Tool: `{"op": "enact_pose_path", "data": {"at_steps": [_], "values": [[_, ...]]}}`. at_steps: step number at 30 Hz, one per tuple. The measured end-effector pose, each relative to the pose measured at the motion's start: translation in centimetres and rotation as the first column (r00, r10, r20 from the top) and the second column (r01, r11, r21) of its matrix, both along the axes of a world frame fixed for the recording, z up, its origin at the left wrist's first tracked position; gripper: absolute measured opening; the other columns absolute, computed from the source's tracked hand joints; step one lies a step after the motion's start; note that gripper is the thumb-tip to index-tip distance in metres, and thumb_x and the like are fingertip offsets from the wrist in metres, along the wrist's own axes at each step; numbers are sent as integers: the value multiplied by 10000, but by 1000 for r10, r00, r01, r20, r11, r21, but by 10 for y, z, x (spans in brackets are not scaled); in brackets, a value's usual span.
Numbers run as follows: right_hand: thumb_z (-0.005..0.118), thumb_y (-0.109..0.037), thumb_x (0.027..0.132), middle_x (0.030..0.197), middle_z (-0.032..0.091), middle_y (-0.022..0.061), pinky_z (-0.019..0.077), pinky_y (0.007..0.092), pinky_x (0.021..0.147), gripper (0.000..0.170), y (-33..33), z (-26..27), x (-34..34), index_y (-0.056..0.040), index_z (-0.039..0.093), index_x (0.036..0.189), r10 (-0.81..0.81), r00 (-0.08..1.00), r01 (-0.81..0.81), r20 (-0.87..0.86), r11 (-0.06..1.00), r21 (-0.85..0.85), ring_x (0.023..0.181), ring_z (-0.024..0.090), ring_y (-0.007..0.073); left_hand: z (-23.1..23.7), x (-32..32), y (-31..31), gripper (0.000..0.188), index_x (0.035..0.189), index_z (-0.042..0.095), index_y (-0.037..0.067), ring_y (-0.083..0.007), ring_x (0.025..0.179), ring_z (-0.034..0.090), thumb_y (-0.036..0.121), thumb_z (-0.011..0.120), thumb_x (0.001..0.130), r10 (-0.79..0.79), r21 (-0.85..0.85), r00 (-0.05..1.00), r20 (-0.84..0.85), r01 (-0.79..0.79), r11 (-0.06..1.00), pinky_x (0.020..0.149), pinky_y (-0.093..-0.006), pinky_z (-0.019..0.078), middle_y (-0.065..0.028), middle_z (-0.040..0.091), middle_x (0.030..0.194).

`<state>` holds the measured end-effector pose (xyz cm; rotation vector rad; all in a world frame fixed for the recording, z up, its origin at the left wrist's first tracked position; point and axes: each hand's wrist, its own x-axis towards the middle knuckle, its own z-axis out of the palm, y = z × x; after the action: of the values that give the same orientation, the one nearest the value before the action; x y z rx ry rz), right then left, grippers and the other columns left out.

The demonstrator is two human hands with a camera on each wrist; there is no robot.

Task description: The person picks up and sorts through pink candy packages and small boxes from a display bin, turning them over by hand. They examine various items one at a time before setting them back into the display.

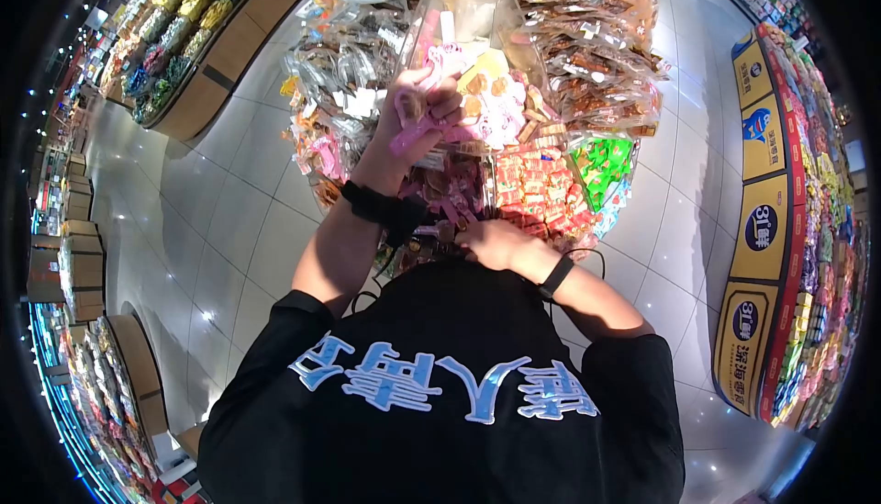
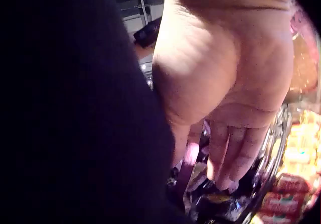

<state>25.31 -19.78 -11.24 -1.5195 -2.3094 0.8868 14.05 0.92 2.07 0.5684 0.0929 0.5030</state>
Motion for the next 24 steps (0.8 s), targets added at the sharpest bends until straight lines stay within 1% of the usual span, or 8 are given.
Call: {"op": "enact_pose_path", "data": {"at_steps": [3,10,15,17,19,20,23,24], "values": [[608,-147,910,956,672,214,508,495,832,135,9,-1,-10,-68,637,1015,-97,994,78,-50,950,-301,972,657,418,5,-3,0,320,731,434,139,-147,615,383,386,500,924,-54,-10,996,76,55,998,650,-311,344,11,402,678],[651,-151,854,772,639,205,509,481,677,117,12,38,8,-58,637,924,-142,986,135,-84,987,-84,752,651,418,13,-9,-3,378,705,432,98,-149,606,397,409,470,915,-136,-145,967,216,169,975,651,-309,335,-5,404,668],[769,-140,830,650,633,105,488,365,569,206,0,113,26,-32,595,806,-347,866,343,-359,936,-77,581,609,206,15,-13,-9,627,1293,428,-117,-118,622,397,382,514,924,-156,-112,954,256,189,976,660,-270,342,14,396,672],[713,-6,885,717,653,53,460,281,574,207,-8,126,36,-42,532,791,-369,740,370,-562,921,-118,664,594,89,19,-13,-11,652,1319,410,-125,-116,624,394,380,516,920,-147,-120,957,249,181,976,667,-275,343,18,399,676],[699,4,898,783,667,64,459,266,583,207,-8,133,40,-49,523,802,-336,383,320,-860,922,-217,670,592,94,19,-12,-13,680,1347,387,-132,-115,627,392,377,520,916,-127,-137,962,241,163,977,677,-282,345,24,406,683],[670,9,920,833,676,84,467,255,610,197,-11,141,39,-56,517,813,-412,310,411,-857,871,-270,671,586,93,20,-11,-14,600,1252,394,-97,-123,627,393,381,515,909,-117,-155,964,238,157,975,680,-288,345,19,410,680],[656,2,947,898,699,109,508,266,698,151,0,146,32,-51,548,856,-272,-27,446,-962,858,-255,753,647,120,24,-9,-17,348,859,442,43,-155,630,396,386,492,886,-85,-220,969,234,138,966,684,-305,343,-4,423,665],[655,-13,954,898,697,112,508,262,673,162,4,147,27,-61,538,852,-268,-55,487,-962,834,-260,751,652,131,25,-8,-18,325,767,460,76,-163,632,398,379,487,882,-71,-241,970,232,128,962,684,-309,342,-11,429,661]]}}
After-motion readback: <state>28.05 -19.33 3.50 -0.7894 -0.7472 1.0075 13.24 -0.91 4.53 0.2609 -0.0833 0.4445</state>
